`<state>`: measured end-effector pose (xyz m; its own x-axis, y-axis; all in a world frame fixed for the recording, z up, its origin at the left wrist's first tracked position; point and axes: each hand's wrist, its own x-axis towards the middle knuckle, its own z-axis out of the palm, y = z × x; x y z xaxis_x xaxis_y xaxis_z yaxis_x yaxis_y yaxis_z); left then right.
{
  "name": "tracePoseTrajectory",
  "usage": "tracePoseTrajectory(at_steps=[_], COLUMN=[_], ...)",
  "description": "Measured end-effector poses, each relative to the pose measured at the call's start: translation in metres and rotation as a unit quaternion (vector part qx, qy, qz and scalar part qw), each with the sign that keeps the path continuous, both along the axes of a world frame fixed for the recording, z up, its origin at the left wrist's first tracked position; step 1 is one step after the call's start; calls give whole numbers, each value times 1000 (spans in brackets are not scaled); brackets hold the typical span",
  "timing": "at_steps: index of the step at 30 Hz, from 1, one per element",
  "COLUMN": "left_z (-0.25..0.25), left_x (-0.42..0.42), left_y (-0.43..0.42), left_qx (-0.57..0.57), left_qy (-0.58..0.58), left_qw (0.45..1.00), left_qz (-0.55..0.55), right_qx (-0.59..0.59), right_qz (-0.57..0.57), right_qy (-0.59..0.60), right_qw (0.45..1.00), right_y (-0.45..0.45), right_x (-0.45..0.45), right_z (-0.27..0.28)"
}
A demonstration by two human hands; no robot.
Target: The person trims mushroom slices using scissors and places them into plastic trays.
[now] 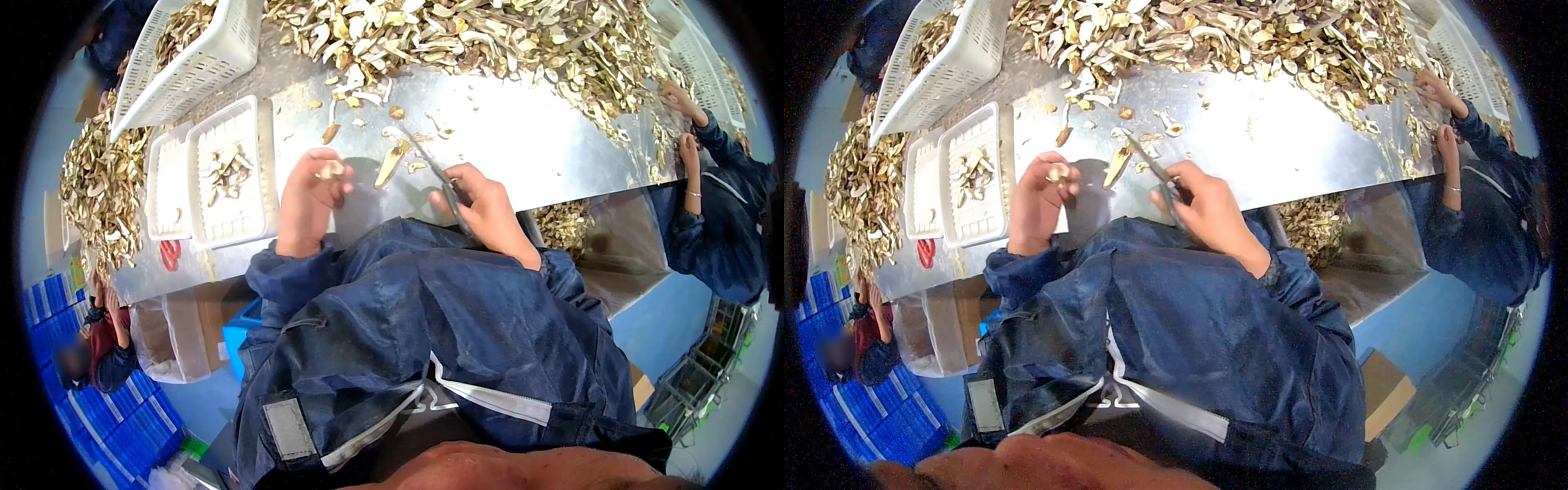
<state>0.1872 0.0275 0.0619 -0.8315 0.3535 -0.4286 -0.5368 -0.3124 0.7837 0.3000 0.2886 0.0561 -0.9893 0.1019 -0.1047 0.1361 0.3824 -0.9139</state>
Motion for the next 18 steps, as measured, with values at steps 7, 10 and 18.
tracePoseTrajectory(at_steps=[7,10,18], left_z=[-7,-28,-24], left_x=[-41,-53,-40], left_y=[16,13,6], left_qx=[-539,-559,-376], left_qy=[338,389,192], left_qw=[771,732,906], left_qz=[-10,-29,10], right_qx=[-111,-139,-175], right_qz=[-39,-44,-74], right_qy=[39,36,-23], right_qw=[992,989,982], right_y=[2,6,17], right_x=[-3,-3,-5], right_z=[-21,-22,-16])
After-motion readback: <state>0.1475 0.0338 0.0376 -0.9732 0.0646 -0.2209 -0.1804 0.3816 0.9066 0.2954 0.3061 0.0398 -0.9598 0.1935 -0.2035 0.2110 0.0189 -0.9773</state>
